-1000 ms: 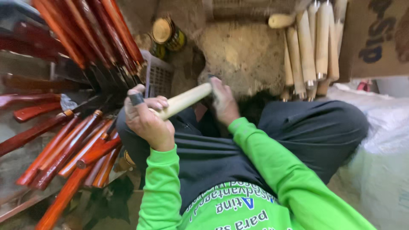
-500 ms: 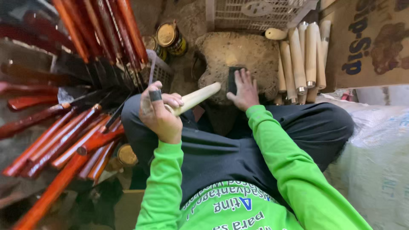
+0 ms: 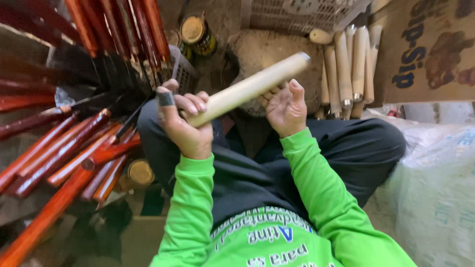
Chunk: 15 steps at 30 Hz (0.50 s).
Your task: The person sits on the floor and sands a cylindrical wooden handle using a sanding block. They rotate the handle and sand different sections, occasionally pausing to inspect the surface. Finished handles are visible nearby.
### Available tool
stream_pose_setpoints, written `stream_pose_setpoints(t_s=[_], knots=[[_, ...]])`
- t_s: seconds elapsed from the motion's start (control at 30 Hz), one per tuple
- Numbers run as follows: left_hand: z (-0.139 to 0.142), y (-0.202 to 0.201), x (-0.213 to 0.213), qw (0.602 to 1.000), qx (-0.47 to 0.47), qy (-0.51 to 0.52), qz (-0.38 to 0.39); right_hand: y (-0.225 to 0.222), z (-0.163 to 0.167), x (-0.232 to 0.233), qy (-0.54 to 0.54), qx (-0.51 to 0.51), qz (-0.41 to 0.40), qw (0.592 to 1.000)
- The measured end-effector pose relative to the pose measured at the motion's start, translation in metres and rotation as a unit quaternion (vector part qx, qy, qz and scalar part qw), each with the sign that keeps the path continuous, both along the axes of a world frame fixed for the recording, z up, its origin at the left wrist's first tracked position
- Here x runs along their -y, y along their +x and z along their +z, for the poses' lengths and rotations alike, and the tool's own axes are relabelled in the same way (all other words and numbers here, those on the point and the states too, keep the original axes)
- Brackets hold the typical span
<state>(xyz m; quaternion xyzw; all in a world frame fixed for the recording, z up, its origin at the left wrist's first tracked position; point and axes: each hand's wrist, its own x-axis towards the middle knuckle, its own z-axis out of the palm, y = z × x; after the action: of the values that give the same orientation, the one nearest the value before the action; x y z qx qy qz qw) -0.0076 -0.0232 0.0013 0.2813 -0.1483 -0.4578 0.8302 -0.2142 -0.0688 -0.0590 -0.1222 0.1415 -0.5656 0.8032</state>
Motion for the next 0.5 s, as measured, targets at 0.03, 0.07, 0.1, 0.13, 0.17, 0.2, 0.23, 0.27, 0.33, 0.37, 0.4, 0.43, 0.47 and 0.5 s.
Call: stream_pose_setpoints(t_s=[0.03,0.07,0.1,0.13,0.17,0.2,0.23,0.27,0.33,0.37,0.4,0.43,0.47,0.5], knots=[[-0.011,-0.004,0.005,0.999,-0.039,0.005,-0.022,-0.003,0.007,0.007,0.017,-0.021,-0.027,0.999],[-0.022,-0.007,0.010,0.996,-0.078,0.013,-0.040,-0.008,0.016,0.013,0.038,-0.042,-0.050,0.997],[-0.032,-0.011,0.014,0.991,-0.118,0.027,-0.057,-0.012,0.026,0.019,0.016,-0.052,-0.061,0.997],[-0.043,-0.014,0.019,0.991,-0.100,0.078,-0.049,-0.018,0.036,0.024,-0.005,-0.061,-0.072,0.996],[-0.052,-0.018,0.024,0.988,-0.082,0.128,-0.040,-0.023,0.047,0.028,-0.028,-0.069,-0.083,0.994],[-0.061,-0.021,0.027,0.981,-0.065,0.178,-0.032,-0.028,0.058,0.032,-0.064,-0.096,-0.090,0.989],[-0.069,-0.025,0.031,0.979,-0.058,0.191,-0.031,-0.032,0.069,0.035,-0.101,-0.124,-0.101,0.982],[-0.075,-0.028,0.034,0.977,-0.050,0.204,-0.030,-0.035,0.078,0.037,-0.145,-0.182,-0.123,0.965],[-0.084,-0.032,0.037,0.970,-0.020,0.241,-0.025,-0.037,0.090,0.040,-0.233,-0.290,-0.157,0.915],[-0.086,-0.034,0.038,0.964,0.002,0.265,-0.026,-0.036,0.092,0.041,-0.264,-0.334,-0.163,0.890],[-0.087,-0.035,0.039,0.957,0.024,0.289,-0.028,-0.032,0.091,0.041,-0.293,-0.377,-0.168,0.863],[-0.088,-0.036,0.039,0.957,0.049,0.284,-0.019,-0.028,0.088,0.042,-0.307,-0.422,-0.162,0.838],[-0.088,-0.037,0.038,0.957,0.074,0.279,-0.011,-0.021,0.082,0.042,-0.321,-0.466,-0.156,0.810],[-0.089,-0.037,0.037,0.957,0.101,0.273,-0.002,-0.014,0.073,0.042,-0.322,-0.511,-0.143,0.784]])
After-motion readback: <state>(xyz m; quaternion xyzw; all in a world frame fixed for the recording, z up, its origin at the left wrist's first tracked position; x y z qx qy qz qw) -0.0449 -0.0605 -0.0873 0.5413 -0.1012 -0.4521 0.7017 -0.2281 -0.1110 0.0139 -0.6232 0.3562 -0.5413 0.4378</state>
